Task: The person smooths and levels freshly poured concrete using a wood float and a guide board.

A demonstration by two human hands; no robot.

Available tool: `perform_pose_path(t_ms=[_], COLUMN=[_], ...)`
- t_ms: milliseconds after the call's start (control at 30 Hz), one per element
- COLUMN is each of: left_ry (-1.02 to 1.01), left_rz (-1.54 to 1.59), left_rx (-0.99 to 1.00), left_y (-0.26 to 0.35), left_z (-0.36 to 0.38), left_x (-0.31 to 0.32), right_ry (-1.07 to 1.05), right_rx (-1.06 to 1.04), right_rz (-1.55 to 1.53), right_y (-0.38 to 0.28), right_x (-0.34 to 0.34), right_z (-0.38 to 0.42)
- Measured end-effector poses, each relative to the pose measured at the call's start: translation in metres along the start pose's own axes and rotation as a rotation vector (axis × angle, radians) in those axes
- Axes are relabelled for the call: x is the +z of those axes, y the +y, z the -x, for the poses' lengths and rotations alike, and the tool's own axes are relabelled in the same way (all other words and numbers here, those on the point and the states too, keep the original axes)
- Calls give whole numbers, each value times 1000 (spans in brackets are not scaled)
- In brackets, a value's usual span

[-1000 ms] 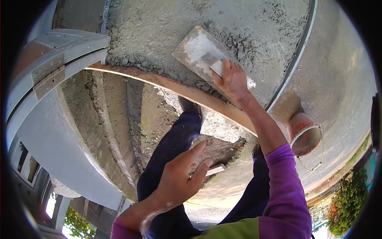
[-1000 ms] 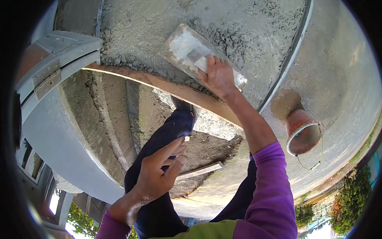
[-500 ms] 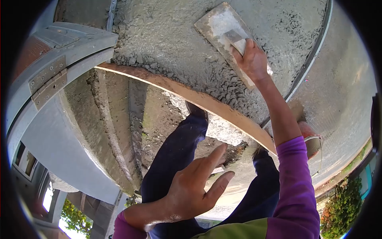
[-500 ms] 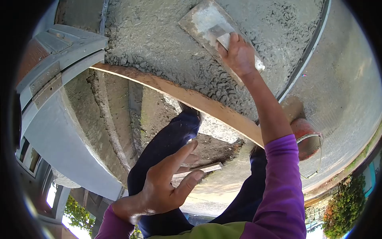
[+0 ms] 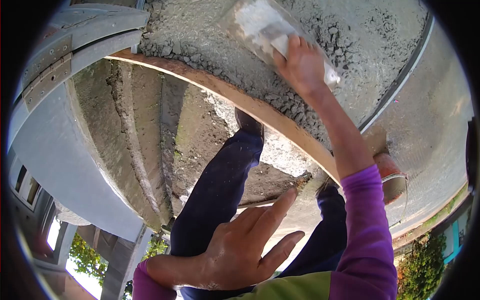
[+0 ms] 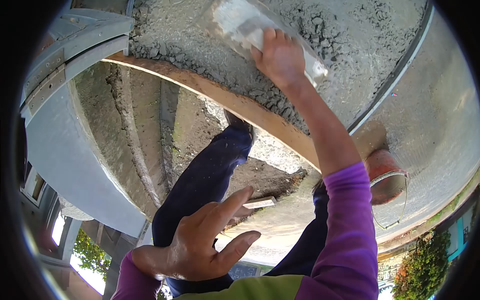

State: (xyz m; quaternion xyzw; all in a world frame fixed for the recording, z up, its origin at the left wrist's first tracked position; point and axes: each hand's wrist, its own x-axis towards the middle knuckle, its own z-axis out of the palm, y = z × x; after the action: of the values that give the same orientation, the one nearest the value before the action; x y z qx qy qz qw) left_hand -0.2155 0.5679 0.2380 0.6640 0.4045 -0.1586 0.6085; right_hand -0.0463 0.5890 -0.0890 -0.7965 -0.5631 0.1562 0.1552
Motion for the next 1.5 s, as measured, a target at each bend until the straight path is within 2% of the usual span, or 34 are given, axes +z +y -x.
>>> perform_pose_path(t_ms=[100, 167, 233, 300, 367, 433, 500, 600, 700, 733, 833, 867, 900, 967, 1100, 1133, 1233, 1333, 1433, 1500], left_ry=[-7, -81, 136, 411, 565, 826, 974, 1222, 1462, 1344, 1445, 1443, 1509, 1577, 1358, 1418, 1267, 1384, 1440, 1341], left_rz=[-40, 5, 575, 596, 684, 497, 830, 664, 486, 611, 691, 670, 626, 538, 476, 523, 1079, 735, 747, 730], left_rx=[41, 9, -193, -327, -354, -362, -344, -265, -230, -215, -179, -251, -180, -115, -147, -113, -182, -355, -320, -404], left_y=[12, 3, -25, -57, -105, -187, -222, -279, -277, -259, -272, -267, -263, -263, -277, -316, -282, -300, -302, -290], left_z=[3, 5, 4, -17, -55, -118, -160, -203, -219, -207, -226, -227, -231, -232, -215, -232, -217, -234, -239, -237], left_x=[9, -6, -36, -70, -99, -116, -138, -150, -135, -134, -135, -136, -146, -129, -132, -137, -163, -174, -163, -164], right_ry=[59, 10, -18, -22, -13, -4, -3, -60, -52, -84, -104, -108, -57, -32, -93, -102, 40, 128, 76, 41], right_rx=[-132, -109, -105, -112, -64, -118, -157, -90, -197, -195, -237, -241, -263, -261, -178, -116, -175, -190, -187, -148], right_rz=[-28, -42, -45, -23, -8, 7, 5, 15, 37, 34, 51, 81, 77, 78, -41, -108, -125, -16, -120, -111], right_y=[-19, -21, -16, -21, -44, -55, -61, -76, -121, -135, -123, -112, -115, -104, -125, -129, -132, -136, -134, -132], right_x=[-3, -4, -3, 5, 12, 8, 7, 5, 21, 18, 17, 13, 17, 27, 19, 10, 1, 10, 8, 3], right_z=[-56, -37, 2, 7, -24, -49, -57, -51, -87, -95, -77, -56, -66, -52, -70, -68, -66, -71, -70, -71])
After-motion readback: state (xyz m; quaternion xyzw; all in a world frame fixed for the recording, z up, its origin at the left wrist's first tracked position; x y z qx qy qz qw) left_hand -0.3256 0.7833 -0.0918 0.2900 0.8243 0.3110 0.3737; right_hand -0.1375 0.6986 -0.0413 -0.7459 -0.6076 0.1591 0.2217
